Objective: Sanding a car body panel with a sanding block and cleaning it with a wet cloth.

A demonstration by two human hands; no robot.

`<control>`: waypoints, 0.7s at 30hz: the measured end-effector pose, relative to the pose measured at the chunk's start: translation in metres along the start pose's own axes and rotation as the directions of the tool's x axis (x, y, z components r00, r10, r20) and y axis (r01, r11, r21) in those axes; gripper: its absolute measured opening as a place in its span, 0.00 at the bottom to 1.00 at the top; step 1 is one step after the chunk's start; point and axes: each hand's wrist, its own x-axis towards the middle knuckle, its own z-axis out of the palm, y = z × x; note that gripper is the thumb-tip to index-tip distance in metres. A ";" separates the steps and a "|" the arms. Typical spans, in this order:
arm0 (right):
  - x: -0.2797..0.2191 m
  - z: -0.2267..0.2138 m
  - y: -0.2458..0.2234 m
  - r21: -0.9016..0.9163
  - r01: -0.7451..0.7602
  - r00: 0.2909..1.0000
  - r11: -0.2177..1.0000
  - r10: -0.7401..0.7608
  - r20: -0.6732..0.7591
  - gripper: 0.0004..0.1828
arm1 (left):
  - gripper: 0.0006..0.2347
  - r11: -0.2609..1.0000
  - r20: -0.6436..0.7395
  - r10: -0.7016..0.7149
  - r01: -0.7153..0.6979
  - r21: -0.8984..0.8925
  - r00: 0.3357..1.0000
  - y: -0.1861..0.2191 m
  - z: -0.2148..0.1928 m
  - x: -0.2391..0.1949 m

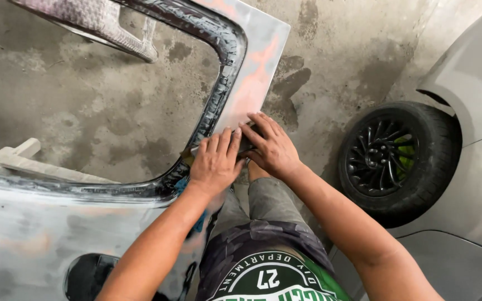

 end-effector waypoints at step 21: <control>-0.073 0.240 -0.120 0.038 0.510 0.851 0.859 -0.510 0.120 0.27 | 0.22 0.998 -0.129 0.034 -0.041 -0.050 0.991 -0.016 0.027 0.029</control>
